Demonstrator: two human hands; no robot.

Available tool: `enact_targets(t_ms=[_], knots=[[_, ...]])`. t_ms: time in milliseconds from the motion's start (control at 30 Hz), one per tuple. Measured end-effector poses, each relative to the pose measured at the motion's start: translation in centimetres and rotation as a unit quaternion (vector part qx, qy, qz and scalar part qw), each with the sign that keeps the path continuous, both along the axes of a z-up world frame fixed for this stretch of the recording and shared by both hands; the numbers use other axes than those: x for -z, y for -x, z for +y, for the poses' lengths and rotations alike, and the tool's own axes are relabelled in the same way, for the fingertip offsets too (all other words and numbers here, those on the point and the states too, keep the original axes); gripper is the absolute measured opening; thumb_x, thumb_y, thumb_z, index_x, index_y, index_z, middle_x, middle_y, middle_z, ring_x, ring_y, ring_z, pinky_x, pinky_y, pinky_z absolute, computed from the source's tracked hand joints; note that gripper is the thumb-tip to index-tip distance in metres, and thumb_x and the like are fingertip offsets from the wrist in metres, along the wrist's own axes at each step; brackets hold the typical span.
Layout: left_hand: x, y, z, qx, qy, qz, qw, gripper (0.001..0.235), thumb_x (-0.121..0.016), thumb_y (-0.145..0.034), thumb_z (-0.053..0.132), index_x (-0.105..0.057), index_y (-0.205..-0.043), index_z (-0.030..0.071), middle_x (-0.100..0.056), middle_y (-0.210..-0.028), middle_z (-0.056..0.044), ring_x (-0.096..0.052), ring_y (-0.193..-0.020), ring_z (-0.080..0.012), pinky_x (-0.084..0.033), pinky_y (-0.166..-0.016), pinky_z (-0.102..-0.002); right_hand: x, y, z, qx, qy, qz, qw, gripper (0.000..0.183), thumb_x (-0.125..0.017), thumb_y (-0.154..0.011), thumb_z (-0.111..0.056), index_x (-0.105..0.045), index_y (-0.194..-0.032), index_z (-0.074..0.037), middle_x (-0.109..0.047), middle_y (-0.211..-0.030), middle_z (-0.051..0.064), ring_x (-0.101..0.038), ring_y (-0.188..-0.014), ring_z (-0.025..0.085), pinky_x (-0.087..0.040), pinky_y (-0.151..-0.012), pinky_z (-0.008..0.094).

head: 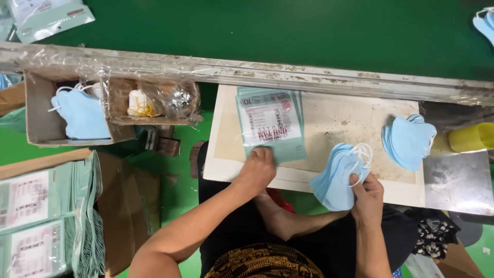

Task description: Counting and placing face masks into plastic bags on a conveyor belt.

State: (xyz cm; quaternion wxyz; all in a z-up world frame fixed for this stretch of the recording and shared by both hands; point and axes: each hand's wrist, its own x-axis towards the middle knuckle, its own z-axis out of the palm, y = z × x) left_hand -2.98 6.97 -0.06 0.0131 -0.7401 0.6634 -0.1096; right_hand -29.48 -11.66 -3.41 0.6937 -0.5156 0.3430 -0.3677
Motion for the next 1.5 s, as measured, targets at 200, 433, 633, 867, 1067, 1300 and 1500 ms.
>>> enact_targets(t_ms=[200, 433, 633, 867, 1067, 1300, 1500], knots=[[1.2, -0.5, -0.7, -0.017, -0.01, -0.054, 0.998, 0.028, -0.066, -0.074, 0.013, -0.074, -0.093, -0.005, -0.065, -0.101, -0.025, -0.063, -0.085, -0.0345, -0.055, -0.072, -0.037, -1.3, -0.6, 1.1, -0.007, -0.027, -0.001, 1.0, 0.028, -0.072, -0.097, -0.014, -0.069, -0.117, 0.005, -0.074, -0.103, 0.01, -0.068, -0.089, 0.015, -0.055, -0.081, 0.028], [3.6, -1.9, -2.0, -0.006, 0.217, 0.16, 0.963, 0.008, -0.066, -0.071, 0.006, -0.066, -0.079, 0.002, -0.064, -0.092, -0.014, -0.065, -0.085, -0.0295, -0.055, -0.069, -0.039, -0.5, -1.3, 2.3, -0.072, -0.05, 0.0, 0.996, 0.048, -0.074, -0.097, -0.018, -0.061, -0.136, 0.006, -0.069, -0.119, 0.012, -0.064, -0.104, 0.017, -0.053, -0.091, 0.03], [1.3, 0.3, -1.4, -0.059, 0.096, 0.041, 0.993, 0.023, -0.068, -0.066, 0.008, -0.071, -0.084, -0.006, -0.063, -0.086, -0.017, -0.063, -0.081, -0.0291, -0.056, -0.064, -0.034, -0.1, -2.2, 1.8, -0.075, -0.091, 0.028, 0.993, 0.054, -0.07, -0.096, -0.015, -0.056, -0.144, 0.006, -0.069, -0.125, 0.012, -0.066, -0.107, 0.019, -0.053, -0.093, 0.032], [3.4, -0.9, -1.5, -0.018, 0.086, 0.008, 0.996, 0.022, -0.068, -0.07, 0.008, -0.072, -0.082, -0.01, -0.064, -0.082, -0.022, -0.061, -0.075, -0.0294, -0.054, -0.055, -0.037, -0.6, -3.2, 2.1, -0.09, -0.141, -0.013, 0.986, 0.058, -0.069, -0.096, -0.017, -0.054, -0.147, 0.005, -0.068, -0.129, 0.011, -0.067, -0.11, 0.02, -0.054, -0.095, 0.034], [-0.5, 0.3, -0.5, -0.016, 0.074, -0.005, 0.997, 0.024, -0.068, -0.068, 0.013, -0.073, -0.078, -0.008, -0.064, -0.083, -0.023, -0.061, -0.075, -0.0318, -0.055, -0.057, -0.038, 0.2, -2.3, 1.6, -0.084, -0.13, -0.012, 0.988, 0.053, -0.069, -0.1, -0.019, -0.055, -0.145, 0.008, -0.068, -0.124, 0.013, -0.066, -0.106, 0.021, -0.054, -0.093, 0.035], [3.6, -0.4, -1.3, 0.005, 0.093, -0.003, 0.996, 0.019, -0.068, -0.071, 0.012, -0.072, -0.077, -0.006, -0.062, -0.081, -0.019, -0.06, -0.077, -0.0319, -0.055, -0.058, -0.039, -1.0, -2.8, 2.5, -0.09, -0.135, -0.049, 0.985, 0.056, -0.069, -0.099, -0.018, -0.052, -0.146, 0.007, -0.068, -0.123, 0.009, -0.066, -0.105, 0.017, -0.053, -0.093, 0.031], [1.1, -1.3, -0.7, -0.006, 0.245, 0.103, 0.964, 0.014, -0.065, -0.075, 0.007, -0.066, -0.088, 0.001, -0.06, -0.091, -0.013, -0.061, -0.088, -0.0293, -0.054, -0.077, -0.039, -1.3, -3.0, 2.5, -0.11, -0.159, -0.05, 0.98, 0.059, -0.069, -0.097, -0.02, -0.051, -0.146, 0.007, -0.069, -0.123, 0.01, -0.066, -0.106, 0.016, -0.053, -0.092, 0.029]])
